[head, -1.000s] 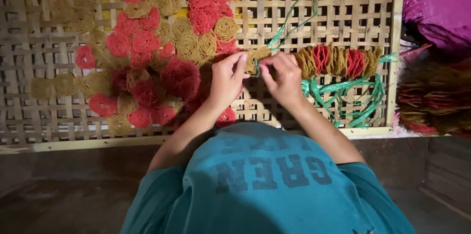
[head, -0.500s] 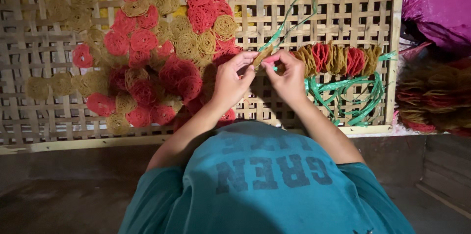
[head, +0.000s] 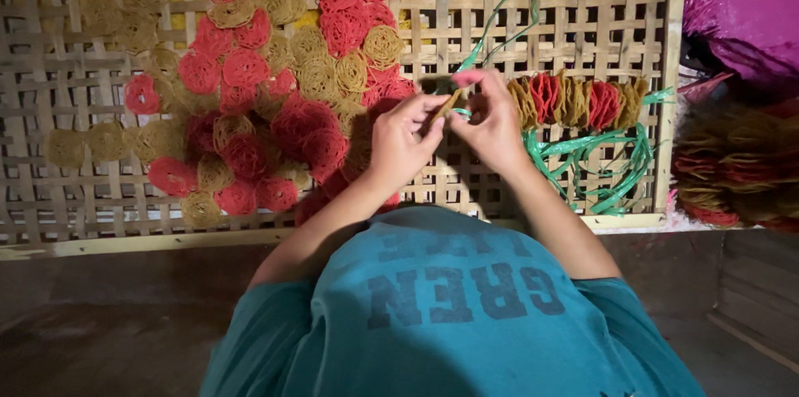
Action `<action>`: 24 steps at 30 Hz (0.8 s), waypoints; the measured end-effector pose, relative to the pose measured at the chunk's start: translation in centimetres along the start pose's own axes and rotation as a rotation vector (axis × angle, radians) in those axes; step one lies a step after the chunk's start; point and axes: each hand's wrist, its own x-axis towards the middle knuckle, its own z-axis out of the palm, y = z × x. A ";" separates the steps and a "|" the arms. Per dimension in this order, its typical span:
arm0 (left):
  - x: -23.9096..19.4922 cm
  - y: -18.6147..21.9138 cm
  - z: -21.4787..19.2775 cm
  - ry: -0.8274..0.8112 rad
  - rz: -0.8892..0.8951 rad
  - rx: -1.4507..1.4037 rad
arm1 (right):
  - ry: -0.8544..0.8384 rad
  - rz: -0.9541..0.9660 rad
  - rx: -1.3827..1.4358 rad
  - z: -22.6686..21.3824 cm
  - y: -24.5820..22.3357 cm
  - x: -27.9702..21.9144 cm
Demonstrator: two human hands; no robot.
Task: The person repeatedly picks up small red and brown paper rosettes from a wooden lattice tray and threads them onto a green string. They continue adding rosettes one by one to form a decorative garland.
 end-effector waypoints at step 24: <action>2.0 -0.6 -1.4 -0.094 -0.036 -0.084 | -0.014 -0.470 -0.394 -2.4 -1.0 -0.5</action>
